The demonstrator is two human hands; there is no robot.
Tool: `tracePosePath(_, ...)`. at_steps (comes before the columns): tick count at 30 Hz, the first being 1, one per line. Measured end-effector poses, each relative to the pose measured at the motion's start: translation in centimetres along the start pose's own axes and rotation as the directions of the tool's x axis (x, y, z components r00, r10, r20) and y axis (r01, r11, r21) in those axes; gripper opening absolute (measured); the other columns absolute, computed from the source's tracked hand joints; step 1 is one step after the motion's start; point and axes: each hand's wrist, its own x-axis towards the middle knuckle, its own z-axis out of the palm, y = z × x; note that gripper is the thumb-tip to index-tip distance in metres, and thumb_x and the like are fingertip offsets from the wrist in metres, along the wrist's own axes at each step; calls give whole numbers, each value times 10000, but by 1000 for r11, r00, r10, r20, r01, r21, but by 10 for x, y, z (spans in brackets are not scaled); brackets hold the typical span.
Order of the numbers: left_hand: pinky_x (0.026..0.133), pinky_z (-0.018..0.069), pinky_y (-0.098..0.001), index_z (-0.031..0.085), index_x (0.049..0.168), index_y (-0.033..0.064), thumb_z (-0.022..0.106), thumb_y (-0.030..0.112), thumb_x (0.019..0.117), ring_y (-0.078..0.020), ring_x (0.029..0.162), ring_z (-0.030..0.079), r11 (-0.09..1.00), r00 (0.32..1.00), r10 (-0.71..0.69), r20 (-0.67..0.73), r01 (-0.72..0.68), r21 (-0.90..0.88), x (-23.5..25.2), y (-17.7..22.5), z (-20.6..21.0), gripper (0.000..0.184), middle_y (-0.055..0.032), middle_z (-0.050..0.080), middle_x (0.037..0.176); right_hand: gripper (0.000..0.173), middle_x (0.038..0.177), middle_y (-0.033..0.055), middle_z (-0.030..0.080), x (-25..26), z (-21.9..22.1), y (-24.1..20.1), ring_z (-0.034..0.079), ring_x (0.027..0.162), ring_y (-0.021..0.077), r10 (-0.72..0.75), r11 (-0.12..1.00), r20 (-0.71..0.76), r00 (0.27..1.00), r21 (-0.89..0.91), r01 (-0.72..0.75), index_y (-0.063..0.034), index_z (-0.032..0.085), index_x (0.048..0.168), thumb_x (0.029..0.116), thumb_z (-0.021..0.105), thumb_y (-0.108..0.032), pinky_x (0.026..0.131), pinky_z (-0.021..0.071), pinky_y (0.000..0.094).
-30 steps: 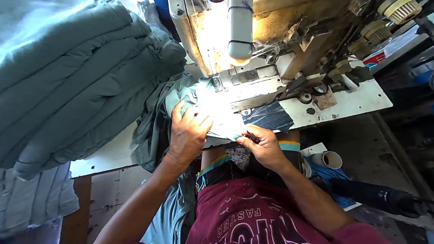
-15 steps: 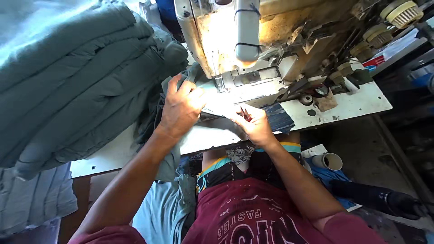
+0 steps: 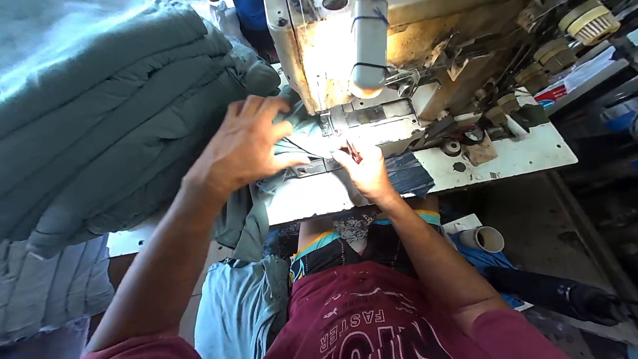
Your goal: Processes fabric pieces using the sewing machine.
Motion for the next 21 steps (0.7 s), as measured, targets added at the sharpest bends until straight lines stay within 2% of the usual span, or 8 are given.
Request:
tracePosePath(4,1010,389,-683,707,974,100,581,725,887,-467,1339,440,995,996,-89,-2,88,44,-15,-32,-31,644,-186,495,1462,163,971,59,713,5,-3,-3,673,790,113,8,1000,41,999,-28,-7,-57,703,1149,997,669,-107,701,599,292)
tracePosePath(7,1076,439,-567,672,840,99,730,452,894,-362,1363,477,987,989,70,-130,-88,-135,-26,-10,-49,362,-137,533,1447,137,938,56,698,11,-13,-15,657,767,101,15,998,162,987,-69,-3,-57,701,1122,1009,643,-109,684,582,276)
tracePosePath(9,1050,494,-526,659,777,86,766,310,883,-324,1279,576,935,959,185,-215,-239,-262,-34,18,-50,270,-137,634,1320,132,930,47,706,14,-22,-27,648,765,85,-34,997,290,956,-60,53,-45,731,1091,995,656,-95,700,575,266)
tracePosePath(12,805,585,-390,642,698,118,751,271,897,-200,966,697,841,919,294,-263,-379,-385,-46,53,-31,274,-54,726,987,114,979,42,695,4,-31,-44,656,876,93,-151,989,446,882,66,136,-30,744,1054,965,675,-44,785,587,267)
tracePosePath(15,560,486,-284,645,738,138,718,357,953,-90,674,617,810,933,275,-232,-355,-466,-47,76,-1,316,23,645,760,112,1000,24,721,-21,-32,-42,682,912,86,-144,989,448,883,53,135,-62,746,1054,997,651,-82,805,601,291)
tracePosePath(17,637,512,-325,709,904,146,734,521,905,-126,750,630,894,946,189,-263,-276,-352,-45,87,19,376,-1,668,851,146,1045,26,736,-38,-32,-34,695,958,89,-108,993,395,912,2,117,-68,753,1080,1008,628,-91,856,606,300)
tracePosePath(19,972,447,-497,714,1282,212,701,576,899,-278,1131,606,970,962,153,-226,-190,-151,-42,88,40,529,-88,660,1300,153,1052,45,730,-49,-33,-29,689,972,100,-87,995,334,939,-14,97,-44,752,1080,1011,627,-97,874,599,295)
tracePosePath(21,1187,246,-664,658,1380,224,664,278,961,-396,1396,455,988,975,137,-172,-147,-51,-40,79,60,423,-131,521,1515,146,1040,52,725,-57,-34,-28,683,959,104,-64,997,291,955,-21,74,-28,749,1067,1010,642,-110,855,594,281)
